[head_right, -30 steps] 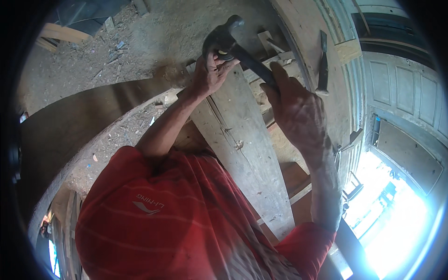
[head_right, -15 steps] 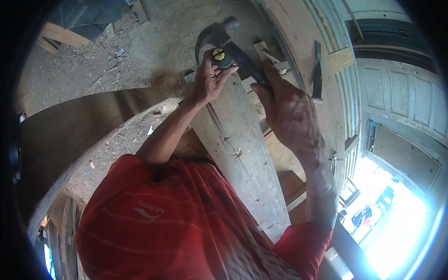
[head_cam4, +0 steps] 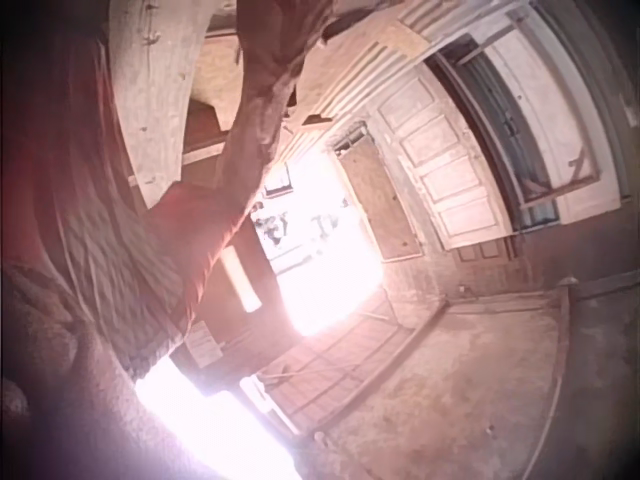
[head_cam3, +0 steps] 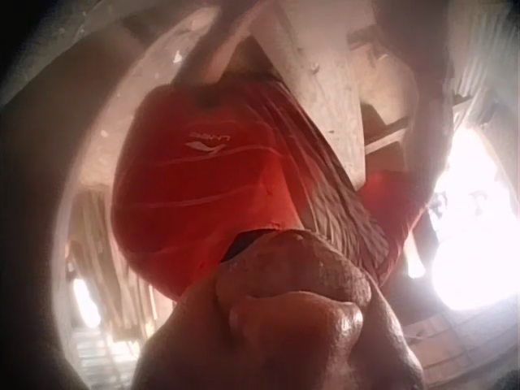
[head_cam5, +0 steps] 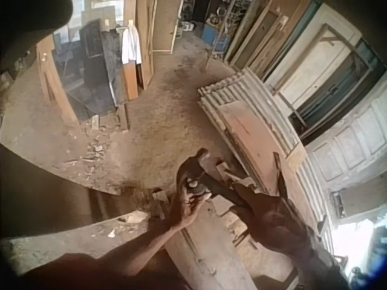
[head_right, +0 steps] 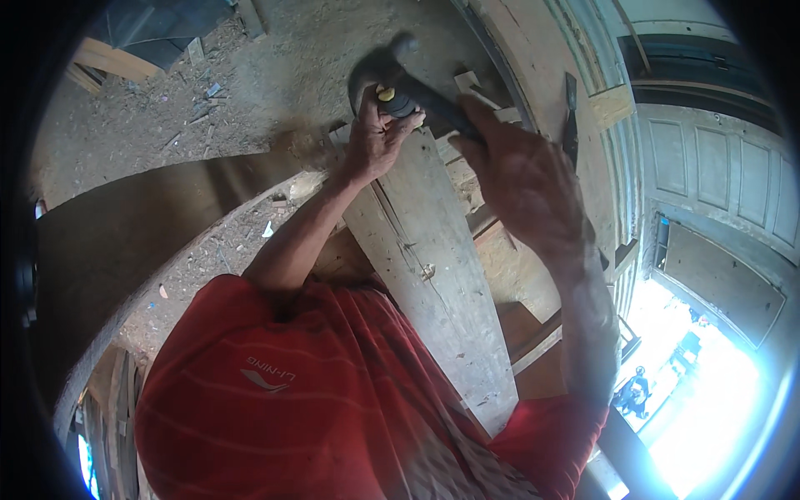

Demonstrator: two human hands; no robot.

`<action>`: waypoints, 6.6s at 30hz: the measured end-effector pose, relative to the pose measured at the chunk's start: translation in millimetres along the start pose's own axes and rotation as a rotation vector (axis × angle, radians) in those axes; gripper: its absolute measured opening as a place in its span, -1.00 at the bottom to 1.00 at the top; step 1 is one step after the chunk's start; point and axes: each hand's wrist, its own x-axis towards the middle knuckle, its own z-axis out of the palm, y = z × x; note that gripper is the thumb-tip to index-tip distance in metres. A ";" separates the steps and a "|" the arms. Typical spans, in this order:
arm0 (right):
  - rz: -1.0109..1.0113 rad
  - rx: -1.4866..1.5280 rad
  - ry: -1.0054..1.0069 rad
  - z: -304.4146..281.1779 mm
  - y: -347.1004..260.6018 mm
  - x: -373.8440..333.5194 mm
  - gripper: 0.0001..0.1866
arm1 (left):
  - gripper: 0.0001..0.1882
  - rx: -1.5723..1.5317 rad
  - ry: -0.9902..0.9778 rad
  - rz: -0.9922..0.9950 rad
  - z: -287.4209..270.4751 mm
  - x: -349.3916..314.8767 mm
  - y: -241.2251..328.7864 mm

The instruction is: The person uses a hammer and a pair of pincers to remove nails from a wooden board, then uses a hammer and chisel to carve out a section of a wooden door.

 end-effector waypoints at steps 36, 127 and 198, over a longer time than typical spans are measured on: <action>0.478 0.242 0.064 -1.7 41.7 -18.3 -0.53 | -0.60 -0.033 -0.121 -0.144 -20.8 14.1 -6.7; 0.522 0.909 0.615 59.0 -44.1 -108.6 -0.65 | -0.72 0.303 -0.405 -0.159 5.3 -14.4 111.0; 0.476 1.315 0.468 94.3 61.1 118.4 -0.22 | -0.44 0.364 -0.429 -0.547 -59.6 -4.1 9.2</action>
